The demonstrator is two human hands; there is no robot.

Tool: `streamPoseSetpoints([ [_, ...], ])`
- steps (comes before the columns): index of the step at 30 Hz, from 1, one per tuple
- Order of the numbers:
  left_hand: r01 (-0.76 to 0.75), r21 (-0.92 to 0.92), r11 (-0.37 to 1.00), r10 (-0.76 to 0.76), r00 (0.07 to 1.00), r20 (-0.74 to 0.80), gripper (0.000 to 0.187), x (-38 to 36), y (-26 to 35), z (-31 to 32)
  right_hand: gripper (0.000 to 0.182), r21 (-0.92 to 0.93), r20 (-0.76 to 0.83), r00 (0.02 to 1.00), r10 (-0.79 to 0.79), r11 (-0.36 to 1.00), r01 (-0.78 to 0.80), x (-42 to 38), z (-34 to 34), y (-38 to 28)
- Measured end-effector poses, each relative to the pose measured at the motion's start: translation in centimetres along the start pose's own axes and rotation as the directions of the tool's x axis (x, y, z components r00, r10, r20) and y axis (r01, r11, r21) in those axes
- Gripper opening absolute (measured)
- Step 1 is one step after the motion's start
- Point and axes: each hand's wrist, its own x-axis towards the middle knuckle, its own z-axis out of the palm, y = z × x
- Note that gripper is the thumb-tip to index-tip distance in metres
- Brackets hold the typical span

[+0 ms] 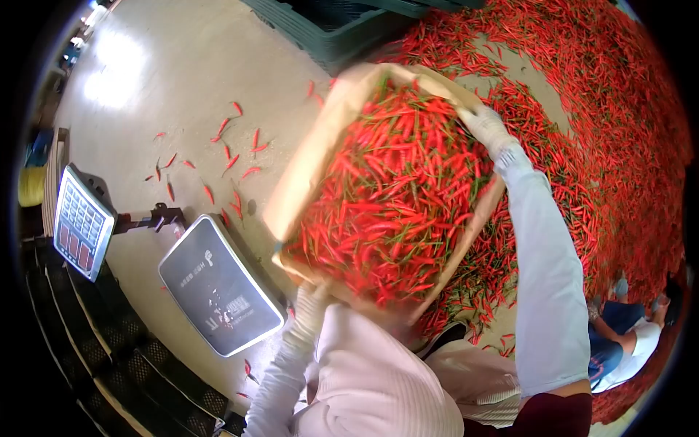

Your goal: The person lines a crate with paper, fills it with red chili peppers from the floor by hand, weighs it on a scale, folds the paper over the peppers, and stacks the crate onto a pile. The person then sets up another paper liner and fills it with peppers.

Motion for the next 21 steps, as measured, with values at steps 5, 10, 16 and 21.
streamPoseSetpoints([
  [5, -0.249, 0.098, 0.963, 0.246, 0.968, 0.041, 0.01, 2.9, 5.4, -1.7, 0.055, 0.158, -0.204, 0.974, 0.094, 0.985, -0.062, -5.8, -3.1, 2.8],
  [10, -0.38, 0.102, 0.92, 0.381, 0.924, 0.004, 0.014, 0.5, 13.8, -0.1, 0.036, 0.595, -0.063, 0.96, 0.273, 0.782, -0.184, -11.6, -7.2, -1.2],
  [16, -0.447, 0.178, 0.876, 0.477, 0.857, -0.195, 0.019, -6.8, 16.6, -1.5, 0.025, 0.779, 0.078, 0.978, 0.192, 0.601, -0.18, -15.5, -8.6, -5.1],
  [21, -0.445, 0.328, 0.833, 0.553, 0.687, -0.471, 0.018, -9.4, 15.8, -1.0, 0.03, 0.742, 0.281, 0.955, -0.099, 0.654, -0.151, -12.7, -6.2, -4.1],
])
